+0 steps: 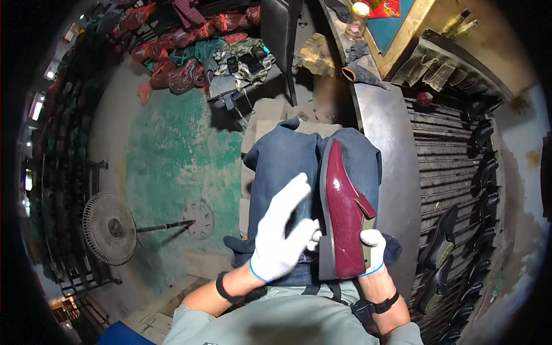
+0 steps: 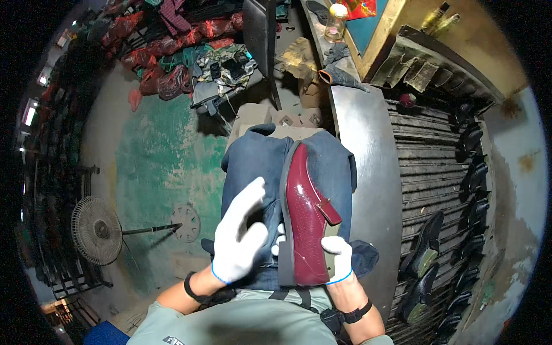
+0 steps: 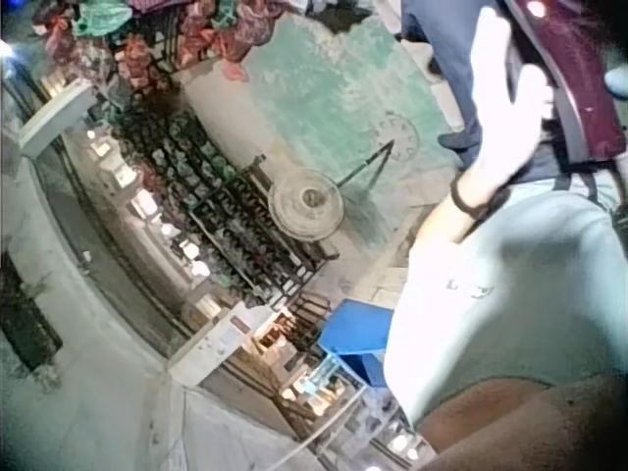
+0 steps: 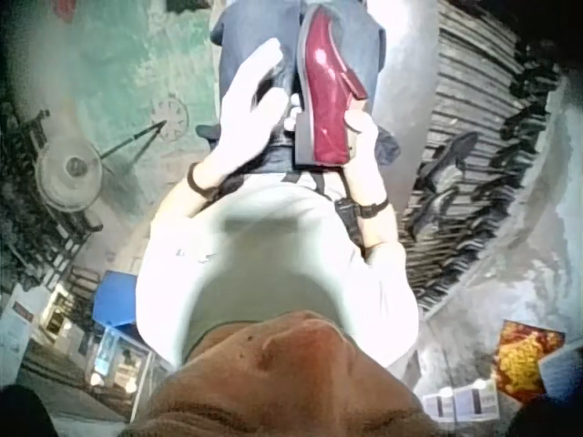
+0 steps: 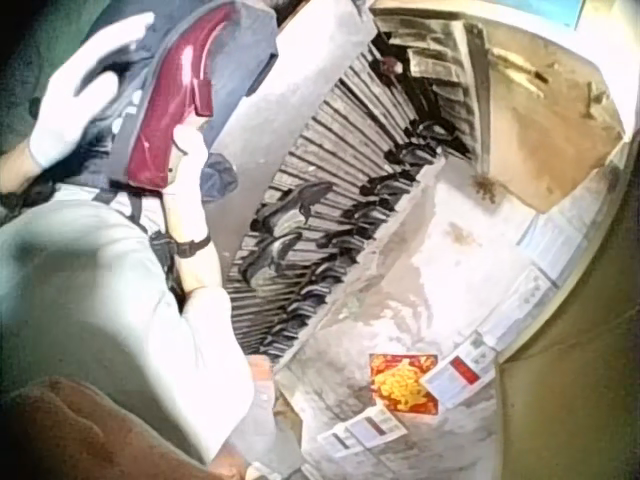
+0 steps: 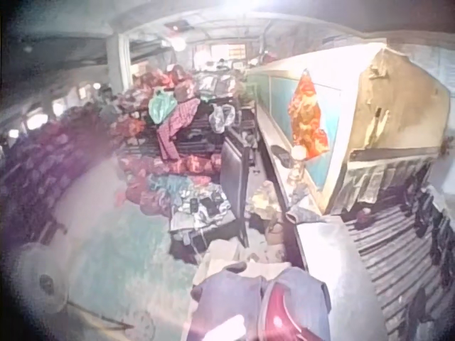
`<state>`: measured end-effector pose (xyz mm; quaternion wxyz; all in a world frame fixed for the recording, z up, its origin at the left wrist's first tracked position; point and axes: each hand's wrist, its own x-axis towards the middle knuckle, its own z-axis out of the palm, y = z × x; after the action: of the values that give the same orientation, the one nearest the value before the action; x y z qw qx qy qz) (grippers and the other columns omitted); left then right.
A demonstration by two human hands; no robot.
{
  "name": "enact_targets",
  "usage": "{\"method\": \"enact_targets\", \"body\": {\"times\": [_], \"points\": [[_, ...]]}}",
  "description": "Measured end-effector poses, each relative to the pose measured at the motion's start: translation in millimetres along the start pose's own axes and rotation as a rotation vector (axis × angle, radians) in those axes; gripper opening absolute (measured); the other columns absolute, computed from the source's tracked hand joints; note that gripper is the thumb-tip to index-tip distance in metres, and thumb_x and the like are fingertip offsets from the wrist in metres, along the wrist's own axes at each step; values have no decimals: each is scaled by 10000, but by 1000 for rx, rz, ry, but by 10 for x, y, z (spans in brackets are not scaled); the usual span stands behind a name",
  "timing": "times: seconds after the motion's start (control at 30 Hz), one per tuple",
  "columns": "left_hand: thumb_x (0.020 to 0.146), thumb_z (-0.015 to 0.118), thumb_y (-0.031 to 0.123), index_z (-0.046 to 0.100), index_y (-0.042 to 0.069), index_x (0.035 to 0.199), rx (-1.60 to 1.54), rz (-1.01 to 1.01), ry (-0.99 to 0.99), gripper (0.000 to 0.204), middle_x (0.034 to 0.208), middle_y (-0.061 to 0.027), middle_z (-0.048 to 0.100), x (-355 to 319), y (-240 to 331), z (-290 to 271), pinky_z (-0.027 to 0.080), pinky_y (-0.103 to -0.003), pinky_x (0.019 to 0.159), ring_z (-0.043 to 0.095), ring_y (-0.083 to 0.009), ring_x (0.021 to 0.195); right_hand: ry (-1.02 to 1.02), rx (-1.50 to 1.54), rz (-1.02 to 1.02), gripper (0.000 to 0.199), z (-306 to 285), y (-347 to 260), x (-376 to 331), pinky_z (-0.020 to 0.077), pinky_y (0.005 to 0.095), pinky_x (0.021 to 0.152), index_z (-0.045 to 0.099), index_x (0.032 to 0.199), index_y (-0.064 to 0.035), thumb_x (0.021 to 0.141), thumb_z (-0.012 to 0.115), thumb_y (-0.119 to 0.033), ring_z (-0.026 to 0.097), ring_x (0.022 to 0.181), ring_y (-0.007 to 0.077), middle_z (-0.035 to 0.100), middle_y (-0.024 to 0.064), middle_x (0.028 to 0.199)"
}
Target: The person sits at a workbench and uses a small rectangular block to rub the surface of several shoes, including black and maroon slip-ons. They handle each shoe one at a time, turning it over to treat different sides, then place it on a nearby conveyor belt.
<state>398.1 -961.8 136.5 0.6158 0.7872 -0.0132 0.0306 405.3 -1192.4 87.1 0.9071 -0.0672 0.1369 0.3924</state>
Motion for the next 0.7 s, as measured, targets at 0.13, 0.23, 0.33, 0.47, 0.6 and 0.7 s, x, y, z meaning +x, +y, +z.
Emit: {"method": "enact_targets", "body": {"times": [0.13, 0.23, 0.33, 0.47, 0.6, 0.7], "points": [[1162, 484, 199, 457, -17, 1674, -103, -50, 37, 557, 1755, -139, 453, 316, -299, 114, 343, -416, 1318, 460, -264, 1590, -93, 165, 58, 1064, -119, 85, -38, 427, 719, 1241, 320, 1707, 27, 814, 738, -371, 588, 1388, 605, 517, 377, 1575], [1207, 401, 321, 393, -25, 1707, -193, -58, 35, 608, 1780, -142, 411, 424, -468, 254, 293, -417, 1347, 387, -263, 1639, -67, 228, 93, 1098, -210, 125, -69, 387, 741, 1249, 311, 1714, 25, 809, 768, -398, 592, 1364, 602, 511, 399, 1565], [1209, 410, 221, 376, -4, 1716, -171, -37, 41, 556, 1764, -163, 437, 498, -550, 376, 309, -337, 1318, 435, -250, 1615, -114, 251, 109, 1088, -315, 123, -73, 369, 734, 1271, 293, 1709, 51, 826, 749, -390, 578, 1388, 628, 499, 409, 1582], [1196, 441, 168, 351, 6, 1731, -226, -161, 31, 567, 1779, -166, 411, 545, -675, 553, 302, -336, 1318, 409, -254, 1630, -132, 216, 138, 1053, -406, 113, -26, 368, 737, 1268, 305, 1688, 81, 844, 739, -376, 572, 1398, 629, 490, 426, 1589], [1180, 495, 144, 397, -1, 1706, -248, -161, 119, 555, 1744, -180, 458, 520, -915, 744, 341, -330, 1292, 470, -257, 1579, -8, 195, 196, 975, -455, 77, -78, 437, 728, 1223, 340, 1669, 84, 891, 665, -406, 613, 1352, 610, 543, 415, 1536], [1174, 534, 168, 416, -1, 1696, -200, -170, 139, 561, 1719, -168, 498, 502, -966, 839, 356, -329, 1279, 496, -247, 1552, 113, 100, 190, 927, -536, 77, -79, 475, 743, 1170, 394, 1638, 85, 895, 622, -421, 650, 1303, 601, 593, 409, 1484]]}}
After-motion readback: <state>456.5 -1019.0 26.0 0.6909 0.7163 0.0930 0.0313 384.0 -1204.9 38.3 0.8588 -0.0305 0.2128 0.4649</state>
